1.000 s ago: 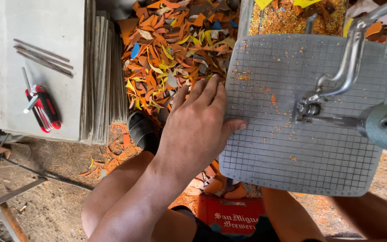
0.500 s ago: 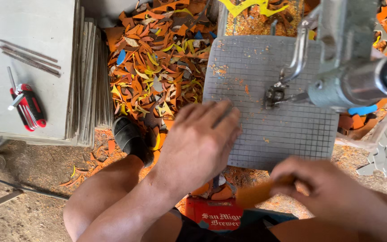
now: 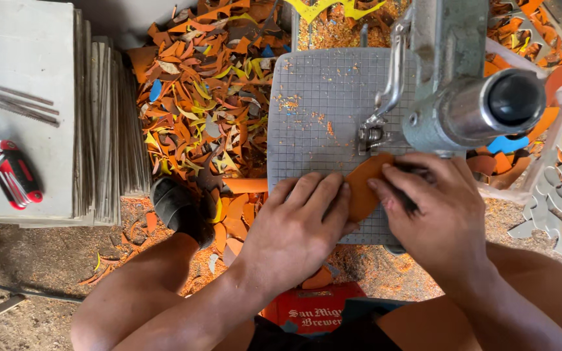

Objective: The person uses a manual press machine to cut small pieces of orange and yellow leather on a gridded mat. They repeatedly position each piece under the press, operate the lever, and remove the cut piece, accumulating a pile of offcuts on the floor.

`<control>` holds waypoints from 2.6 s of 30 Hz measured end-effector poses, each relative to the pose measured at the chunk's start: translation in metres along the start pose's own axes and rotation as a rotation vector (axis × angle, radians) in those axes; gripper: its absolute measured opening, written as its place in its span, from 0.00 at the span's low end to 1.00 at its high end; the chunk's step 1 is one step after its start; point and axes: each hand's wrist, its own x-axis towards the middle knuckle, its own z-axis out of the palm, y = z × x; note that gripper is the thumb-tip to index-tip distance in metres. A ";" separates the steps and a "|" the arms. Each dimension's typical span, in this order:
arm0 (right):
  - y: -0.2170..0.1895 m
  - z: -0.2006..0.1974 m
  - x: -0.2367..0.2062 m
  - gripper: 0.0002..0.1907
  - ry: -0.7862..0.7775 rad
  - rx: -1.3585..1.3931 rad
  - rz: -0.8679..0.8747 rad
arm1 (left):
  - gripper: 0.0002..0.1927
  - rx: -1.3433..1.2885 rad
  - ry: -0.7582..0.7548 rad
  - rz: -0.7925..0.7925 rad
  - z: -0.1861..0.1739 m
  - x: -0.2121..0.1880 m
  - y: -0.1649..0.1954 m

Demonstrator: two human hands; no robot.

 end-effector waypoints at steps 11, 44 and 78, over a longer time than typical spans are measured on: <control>0.005 0.008 -0.001 0.13 0.024 -0.071 -0.068 | 0.22 0.021 -0.018 -0.021 0.009 0.005 -0.004; 0.001 0.017 -0.001 0.11 0.039 -0.144 -0.116 | 0.23 0.035 -0.079 -0.072 0.010 0.006 0.002; 0.018 0.021 0.008 0.09 0.007 -0.067 -0.106 | 0.24 0.085 -0.021 -0.163 0.028 0.015 0.017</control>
